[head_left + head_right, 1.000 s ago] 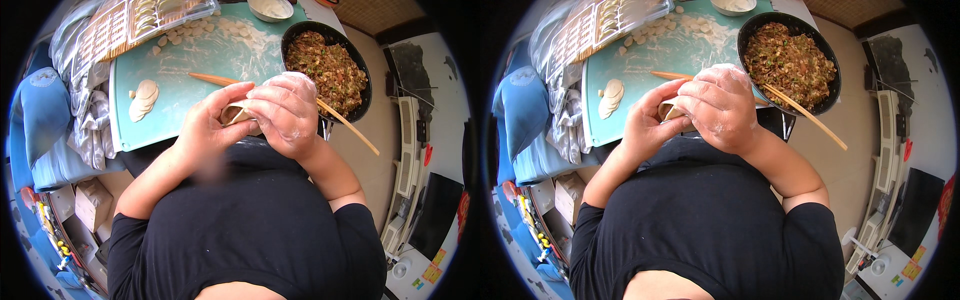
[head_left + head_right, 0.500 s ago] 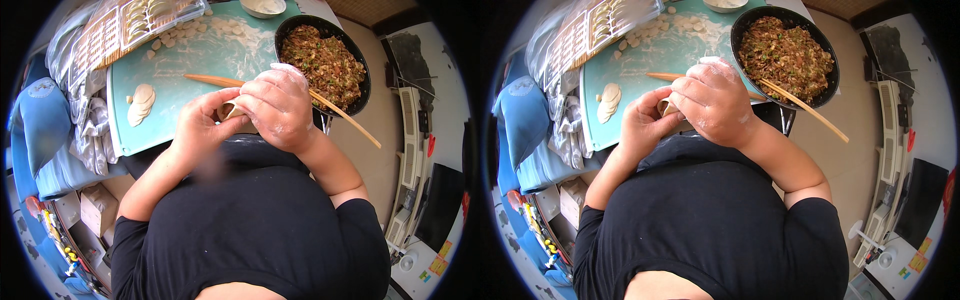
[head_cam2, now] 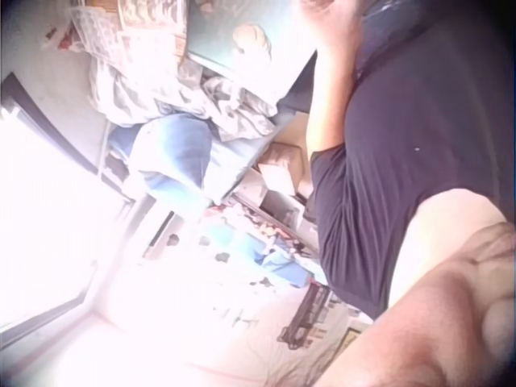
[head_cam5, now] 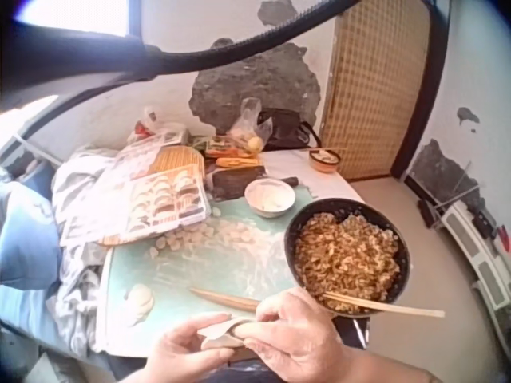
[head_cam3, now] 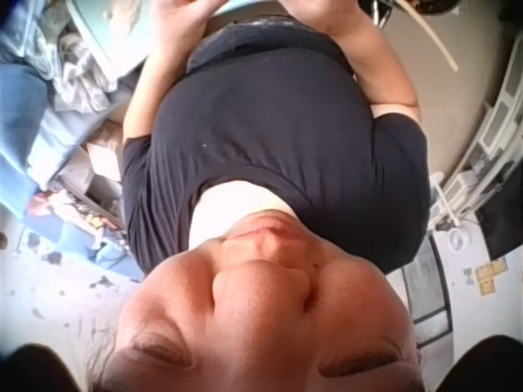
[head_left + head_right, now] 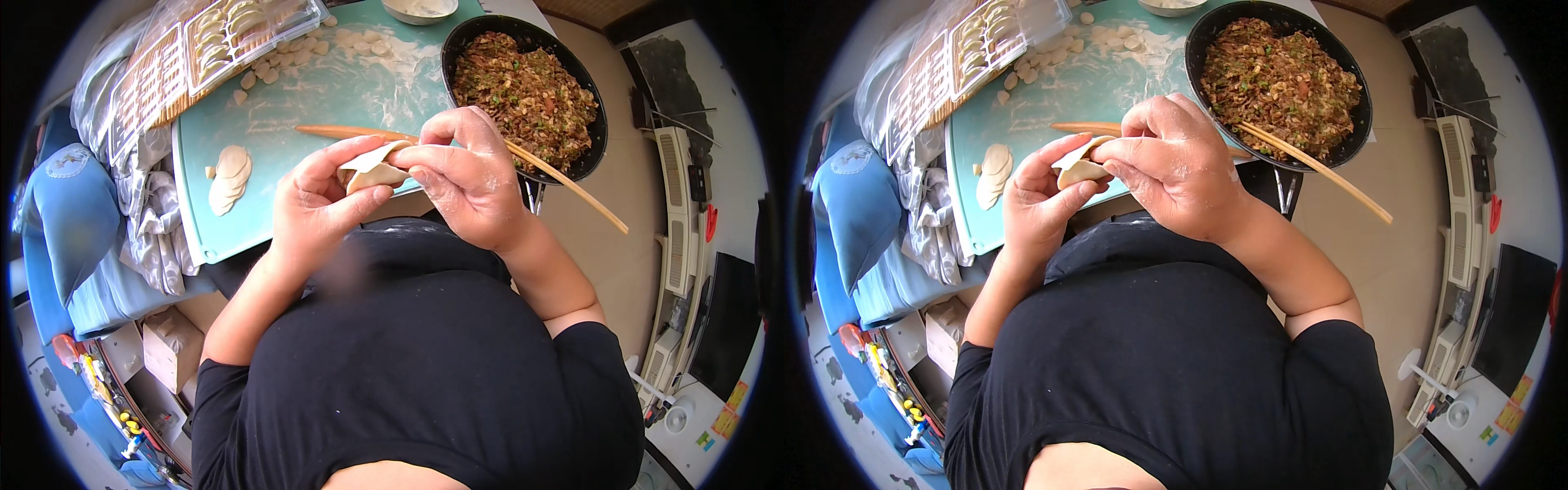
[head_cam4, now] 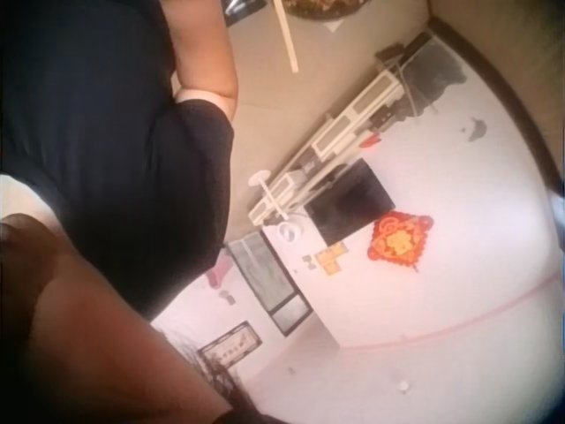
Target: The person makes dumplings by placing meat and vegetable filling onto round dough wrappers using chopsticks. They fold and pleat the edges to seal each dumpling, then place the finished items onto a tray.
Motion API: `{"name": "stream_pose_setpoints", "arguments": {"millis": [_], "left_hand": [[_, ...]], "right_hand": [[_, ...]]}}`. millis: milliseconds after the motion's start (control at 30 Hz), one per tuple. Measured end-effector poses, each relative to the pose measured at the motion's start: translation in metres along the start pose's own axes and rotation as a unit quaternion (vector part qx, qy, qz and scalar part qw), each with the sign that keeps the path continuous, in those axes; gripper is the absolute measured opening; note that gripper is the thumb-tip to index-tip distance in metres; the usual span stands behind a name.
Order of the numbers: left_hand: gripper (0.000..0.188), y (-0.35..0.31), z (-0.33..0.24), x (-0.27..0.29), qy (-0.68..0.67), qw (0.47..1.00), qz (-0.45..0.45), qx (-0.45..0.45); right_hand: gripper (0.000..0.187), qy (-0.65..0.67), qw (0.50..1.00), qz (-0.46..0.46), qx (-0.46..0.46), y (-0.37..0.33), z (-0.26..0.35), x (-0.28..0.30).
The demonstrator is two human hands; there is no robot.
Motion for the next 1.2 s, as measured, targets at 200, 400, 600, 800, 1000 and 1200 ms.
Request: {"name": "stream_pose_setpoints", "arguments": {"millis": [200,400,600,800,1000,1200], "left_hand": [[0.046,-0.003,-0.002,0.007,0.022,0.999,-0.020,-0.015],[0.045,-0.002,-0.011,0.007,0.093,0.993,-0.025,-0.066],[0.046,-0.004,-0.020,0.003,0.179,0.976,-0.025,-0.123],[0.048,-0.005,-0.024,0.004,0.231,0.959,-0.030,-0.163],[0.045,-0.005,-0.013,0.007,0.103,0.991,-0.025,-0.076],[0.043,-0.002,-0.011,0.004,0.050,0.994,0.001,-0.101]], "right_hand": [[0.005,0.120,0.975,-0.081,-0.168,-0.016,-0.037,0.015],[0.014,0.172,0.970,0.037,-0.168,-0.019,-0.034,-0.016],[0.010,0.119,0.983,0.026,-0.134,-0.013,-0.021,-0.015],[0.010,0.048,0.997,0.009,-0.064,-0.007,-0.012,-0.013],[0.009,0.119,0.983,0.032,-0.139,-0.014,-0.035,-0.011],[0.012,0.209,0.950,0.010,-0.230,-0.017,-0.052,-0.017]]}}
Point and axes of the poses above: each hand's wrist, its own y-axis towards the middle knuckle, its own x-axis out of the back of the hand, z = x × y, the point moved 10 cm from there along y, towards the middle knuckle, and after that the axes turned 2 degrees about y, right-handed, at the moved point
